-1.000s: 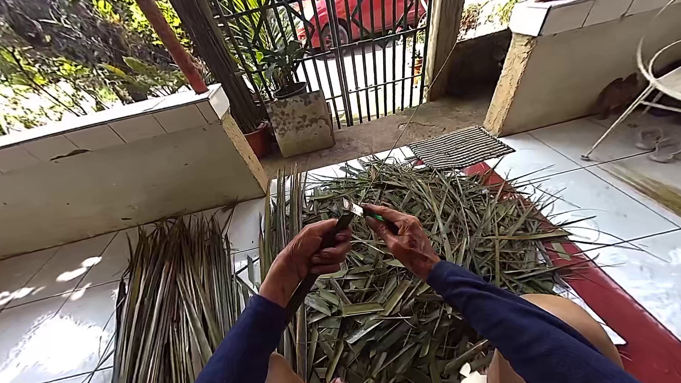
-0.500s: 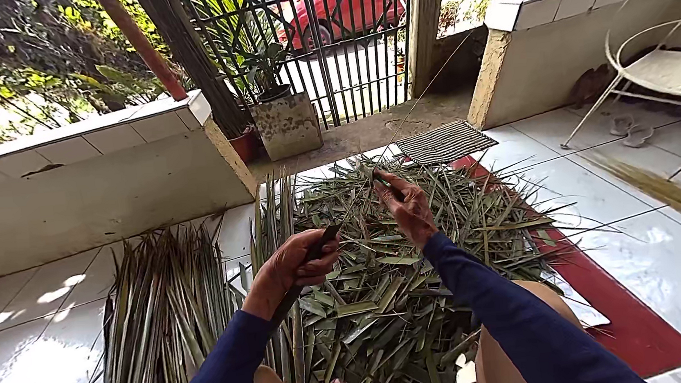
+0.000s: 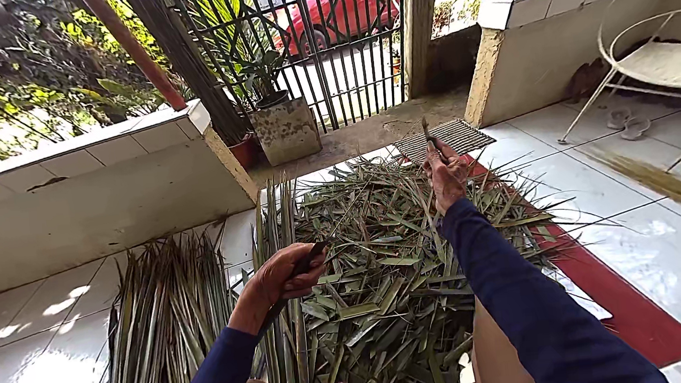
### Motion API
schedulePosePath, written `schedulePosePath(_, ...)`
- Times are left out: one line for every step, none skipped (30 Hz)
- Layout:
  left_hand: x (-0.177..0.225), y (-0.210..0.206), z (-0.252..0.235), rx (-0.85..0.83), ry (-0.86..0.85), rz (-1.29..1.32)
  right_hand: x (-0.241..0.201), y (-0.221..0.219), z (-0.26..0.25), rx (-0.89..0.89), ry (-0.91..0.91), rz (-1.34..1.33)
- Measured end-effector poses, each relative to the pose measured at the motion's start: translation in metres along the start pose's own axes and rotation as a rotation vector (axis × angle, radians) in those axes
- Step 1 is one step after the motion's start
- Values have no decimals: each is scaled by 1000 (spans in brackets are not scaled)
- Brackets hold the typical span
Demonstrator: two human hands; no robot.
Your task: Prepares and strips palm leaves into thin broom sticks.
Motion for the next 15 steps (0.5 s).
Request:
schedulePosePath(0, 0, 2, 3, 3, -12, -1, 9, -5, 26, -9, -22)
schedulePosePath(-1, 0, 3, 6, 9, -35, -2, 19, -8, 52, -25, -34)
schedulePosePath(-2, 1, 4, 13, 15, -58, -3, 29, -12, 79, -30, -37)
schedulePosePath(-3, 1, 5, 29, 16, -85, -4, 39, -14, 98, -36, -35)
schedulePosePath(-4, 2, 6, 52, 7, -109, -4, 45, -16, 109, -48, -28)
schedulePosePath(-4, 2, 7, 79, -6, -140, -2, 50, -16, 106, -57, -10)
schedulePosePath(-5, 1, 7, 110, -18, -182, -1, 51, -15, 96, -67, 19)
schedulePosePath(-5, 2, 6, 148, -34, -236, -1, 50, -11, 80, -77, 65)
schedulePosePath(-4, 2, 3, 192, -50, -305, -1, 45, -4, 60, -87, 126)
schedulePosePath(-3, 1, -1, 235, -65, -377, -2, 38, 3, 30, -86, 187)
schedulePosePath(-2, -1, -7, 277, -82, -445, -4, 29, 14, -18, -87, 237)
schedulePosePath(-2, -3, -12, 319, -101, -508, -4, 17, 25, -87, -92, 280)
schedulePosePath(-2, -6, -18, 350, -122, -557, -2, 3, 38, -156, -82, 313)
schedulePosePath(-2, -9, -25, 373, -144, -593, 3, -11, 50, -218, -71, 330)
schedulePosePath(-2, -12, -32, 387, -163, -627, 7, -23, 62, -280, -66, 351)
Point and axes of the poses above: each hand's wrist, its own z-axis away from the middle knuckle, its own y-axis out of the back of the hand, x = y × z, the point moved 4 cm from there along -z, towards the middle knuckle, and after that the axes turned 12 degrees about -y, right-handed, at the moved point
